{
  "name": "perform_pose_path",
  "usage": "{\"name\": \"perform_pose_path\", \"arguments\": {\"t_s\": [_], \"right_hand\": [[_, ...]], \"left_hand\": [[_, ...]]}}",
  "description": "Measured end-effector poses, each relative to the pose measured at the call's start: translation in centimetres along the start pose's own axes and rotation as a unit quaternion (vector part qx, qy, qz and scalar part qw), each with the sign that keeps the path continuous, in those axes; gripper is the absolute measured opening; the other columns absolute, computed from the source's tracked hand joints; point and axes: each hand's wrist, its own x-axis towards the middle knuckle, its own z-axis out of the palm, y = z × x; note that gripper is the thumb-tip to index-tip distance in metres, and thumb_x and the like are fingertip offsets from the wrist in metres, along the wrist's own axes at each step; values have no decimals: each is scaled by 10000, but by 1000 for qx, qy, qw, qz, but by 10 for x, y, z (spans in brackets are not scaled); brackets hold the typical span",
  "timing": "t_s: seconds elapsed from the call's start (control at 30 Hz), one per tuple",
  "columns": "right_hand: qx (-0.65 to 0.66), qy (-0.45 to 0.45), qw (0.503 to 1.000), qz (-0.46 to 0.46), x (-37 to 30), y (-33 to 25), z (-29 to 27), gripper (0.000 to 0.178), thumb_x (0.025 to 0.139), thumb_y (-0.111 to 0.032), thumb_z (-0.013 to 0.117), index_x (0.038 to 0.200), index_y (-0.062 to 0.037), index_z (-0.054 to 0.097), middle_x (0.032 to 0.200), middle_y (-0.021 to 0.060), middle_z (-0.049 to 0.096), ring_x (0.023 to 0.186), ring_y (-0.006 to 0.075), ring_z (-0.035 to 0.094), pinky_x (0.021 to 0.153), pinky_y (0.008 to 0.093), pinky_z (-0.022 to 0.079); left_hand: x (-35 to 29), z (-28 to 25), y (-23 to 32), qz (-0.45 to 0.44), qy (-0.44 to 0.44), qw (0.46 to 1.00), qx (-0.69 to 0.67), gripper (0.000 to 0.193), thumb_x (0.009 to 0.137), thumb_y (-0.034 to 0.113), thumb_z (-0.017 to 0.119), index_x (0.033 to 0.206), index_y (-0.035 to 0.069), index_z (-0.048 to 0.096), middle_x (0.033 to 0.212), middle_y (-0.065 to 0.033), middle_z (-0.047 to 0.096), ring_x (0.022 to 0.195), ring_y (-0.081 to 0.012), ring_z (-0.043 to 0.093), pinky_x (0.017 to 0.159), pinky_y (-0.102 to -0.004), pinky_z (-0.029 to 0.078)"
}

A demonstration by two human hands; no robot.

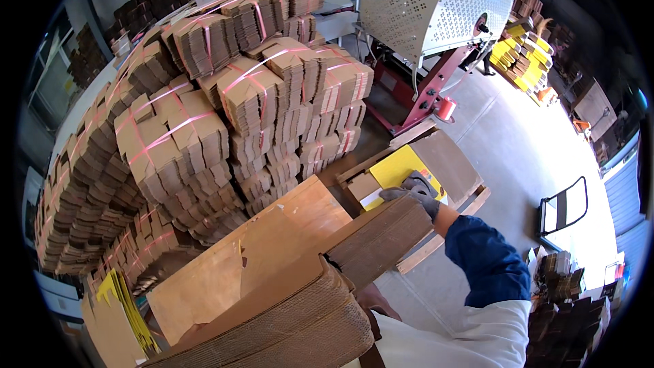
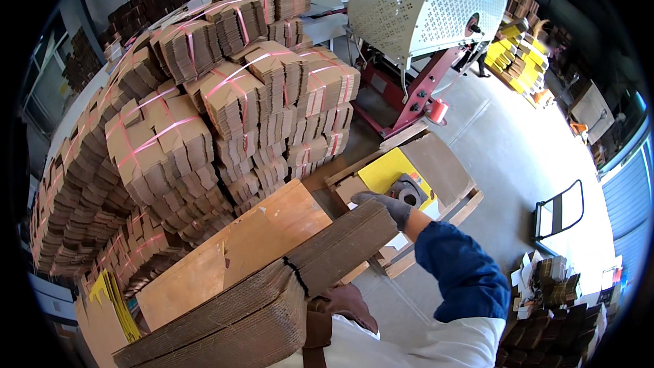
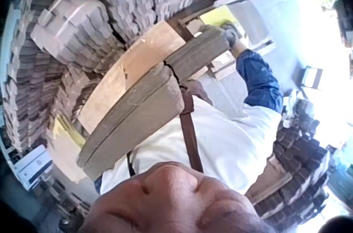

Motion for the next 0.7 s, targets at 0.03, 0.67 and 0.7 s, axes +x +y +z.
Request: {"name": "perform_pose_path", "arguments": {"t_s": [0.03,0.67,0.7], "right_hand": [[-78,59,993,63,2,-7,2,408,986,-380,657,1220,-46,658,1073,101,730,988,176,702,888,337,554],[56,-101,989,96,-13,13,-16,420,987,-391,640,1261,-73,643,1106,88,724,1008,175,696,887,340,551],[64,-114,987,93,-10,15,-17,421,987,-392,639,1263,-75,642,1108,88,724,1009,175,696,887,340,551]], "left_hand": [[-4,0,-5,5,15,1000,16,396,1092,310,503,1379,40,543,1155,-145,690,1029,-234,686,923,-407,569],[-45,42,-7,38,9,988,150,423,1102,348,463,1398,57,542,1223,-139,677,1108,-232,664,944,-391,560],[-51,46,2,44,2,985,166,424,1103,350,461,1399,58,542,1226,-139,677,1112,-232,663,945,-390,560]]}}
